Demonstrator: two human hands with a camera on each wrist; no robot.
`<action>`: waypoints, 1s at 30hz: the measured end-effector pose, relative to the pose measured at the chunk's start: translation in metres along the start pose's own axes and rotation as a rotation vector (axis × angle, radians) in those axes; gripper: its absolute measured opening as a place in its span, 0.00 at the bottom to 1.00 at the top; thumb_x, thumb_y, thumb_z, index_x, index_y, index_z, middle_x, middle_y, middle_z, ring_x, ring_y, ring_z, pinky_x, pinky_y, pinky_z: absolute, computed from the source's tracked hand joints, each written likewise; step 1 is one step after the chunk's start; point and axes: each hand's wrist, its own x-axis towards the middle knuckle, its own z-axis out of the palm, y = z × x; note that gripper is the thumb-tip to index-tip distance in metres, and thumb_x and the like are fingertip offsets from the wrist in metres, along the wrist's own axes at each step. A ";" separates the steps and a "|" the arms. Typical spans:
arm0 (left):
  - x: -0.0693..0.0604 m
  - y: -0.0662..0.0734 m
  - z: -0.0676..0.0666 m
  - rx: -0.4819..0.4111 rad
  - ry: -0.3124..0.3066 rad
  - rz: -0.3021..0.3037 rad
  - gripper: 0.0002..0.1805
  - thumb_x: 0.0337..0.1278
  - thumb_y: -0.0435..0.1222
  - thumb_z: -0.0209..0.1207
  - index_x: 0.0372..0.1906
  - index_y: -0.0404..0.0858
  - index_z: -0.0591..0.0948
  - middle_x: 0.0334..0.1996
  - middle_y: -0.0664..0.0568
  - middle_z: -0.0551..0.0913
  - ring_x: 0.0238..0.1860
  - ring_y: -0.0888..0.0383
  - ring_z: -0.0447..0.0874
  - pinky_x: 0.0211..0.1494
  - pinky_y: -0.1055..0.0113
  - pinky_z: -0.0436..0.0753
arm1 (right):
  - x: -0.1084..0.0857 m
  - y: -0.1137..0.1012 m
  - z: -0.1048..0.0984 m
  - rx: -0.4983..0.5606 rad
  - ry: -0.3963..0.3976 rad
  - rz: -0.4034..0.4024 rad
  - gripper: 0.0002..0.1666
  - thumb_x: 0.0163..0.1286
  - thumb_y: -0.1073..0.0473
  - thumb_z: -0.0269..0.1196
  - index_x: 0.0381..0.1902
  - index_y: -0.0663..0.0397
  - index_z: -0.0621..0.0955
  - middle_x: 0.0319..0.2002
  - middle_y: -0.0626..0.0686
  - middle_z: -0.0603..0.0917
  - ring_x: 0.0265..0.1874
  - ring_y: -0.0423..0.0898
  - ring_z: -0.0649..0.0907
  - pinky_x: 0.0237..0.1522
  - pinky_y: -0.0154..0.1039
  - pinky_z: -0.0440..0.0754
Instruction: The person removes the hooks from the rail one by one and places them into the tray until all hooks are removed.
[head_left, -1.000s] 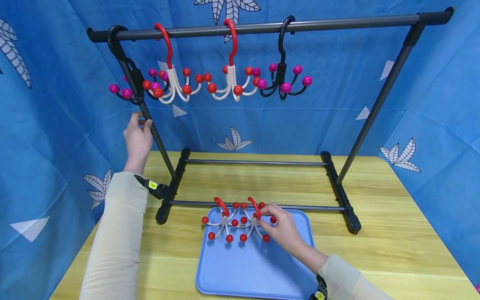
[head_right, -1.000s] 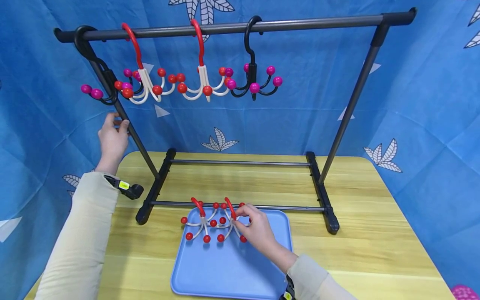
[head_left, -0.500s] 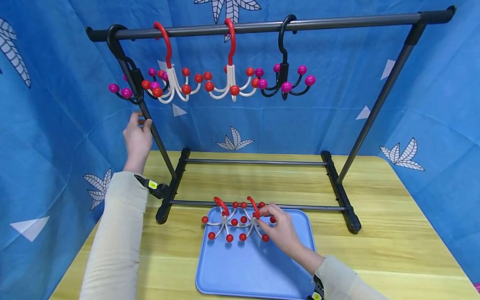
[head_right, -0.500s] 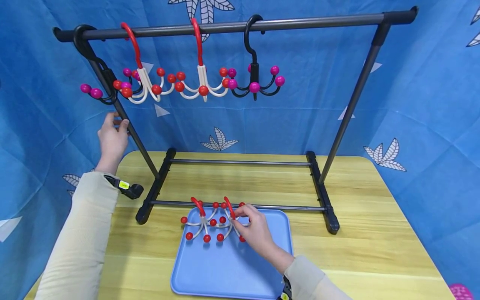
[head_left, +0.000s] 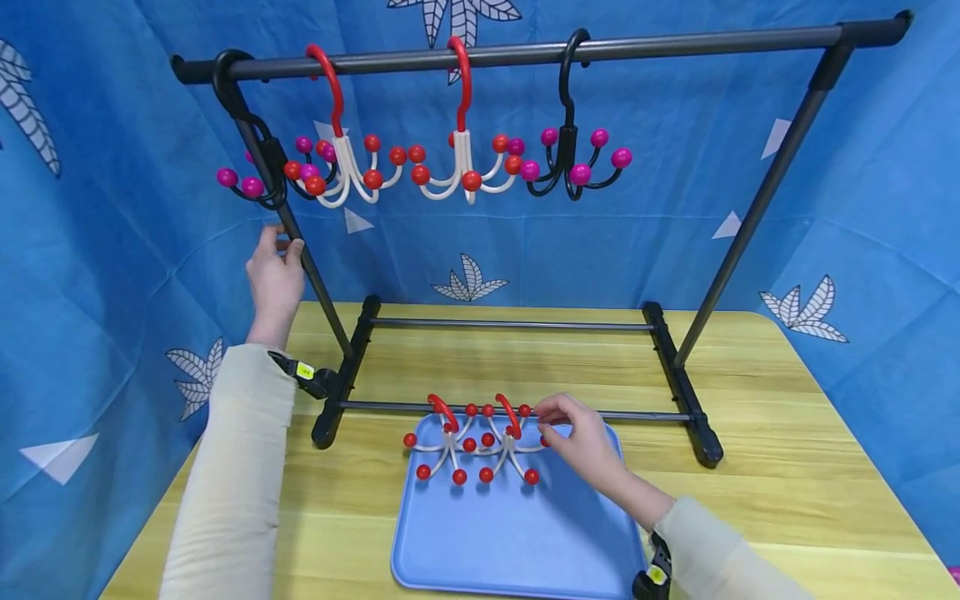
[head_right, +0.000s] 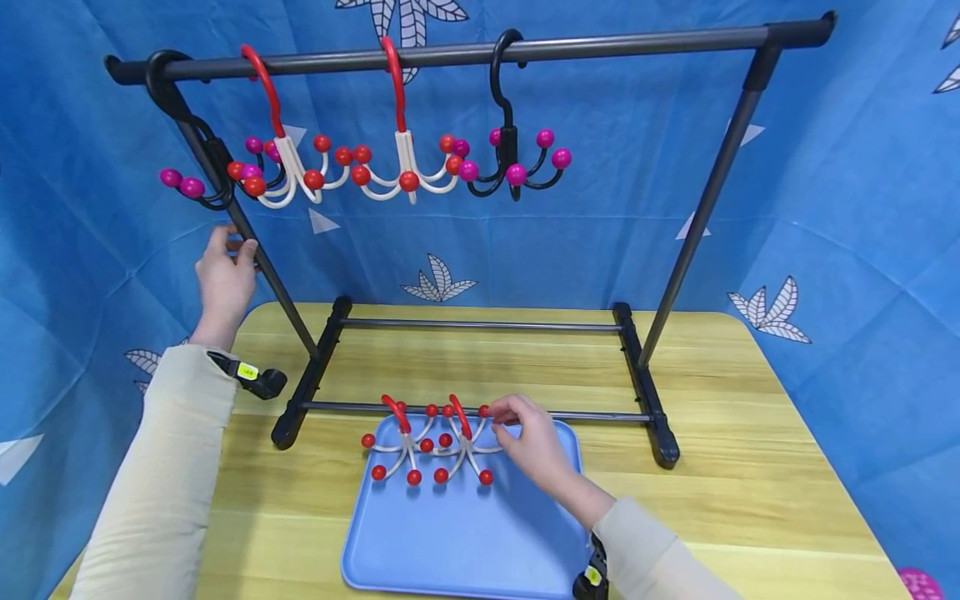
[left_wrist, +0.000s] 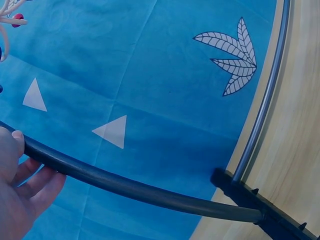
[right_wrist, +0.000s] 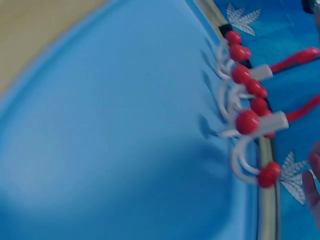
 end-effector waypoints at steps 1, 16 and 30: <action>0.000 0.000 0.000 -0.002 -0.001 -0.001 0.19 0.68 0.44 0.41 0.59 0.41 0.66 0.53 0.42 0.75 0.48 0.47 0.74 0.48 0.54 0.75 | 0.003 0.000 -0.004 -0.022 0.001 0.003 0.13 0.54 0.70 0.65 0.37 0.54 0.79 0.35 0.50 0.82 0.34 0.42 0.81 0.38 0.43 0.81; -0.002 0.000 0.002 -0.010 0.019 -0.001 0.19 0.68 0.43 0.41 0.59 0.41 0.66 0.53 0.42 0.75 0.48 0.48 0.74 0.48 0.55 0.75 | 0.058 -0.027 -0.071 -0.182 0.067 -0.234 0.09 0.56 0.69 0.63 0.36 0.57 0.79 0.35 0.53 0.80 0.34 0.46 0.81 0.38 0.44 0.80; -0.002 -0.002 0.004 -0.067 0.046 0.010 0.22 0.66 0.47 0.41 0.58 0.40 0.68 0.51 0.43 0.76 0.47 0.50 0.75 0.48 0.57 0.75 | 0.101 -0.084 -0.142 -0.319 0.231 -0.386 0.06 0.58 0.65 0.63 0.35 0.57 0.80 0.35 0.52 0.80 0.34 0.45 0.80 0.34 0.29 0.73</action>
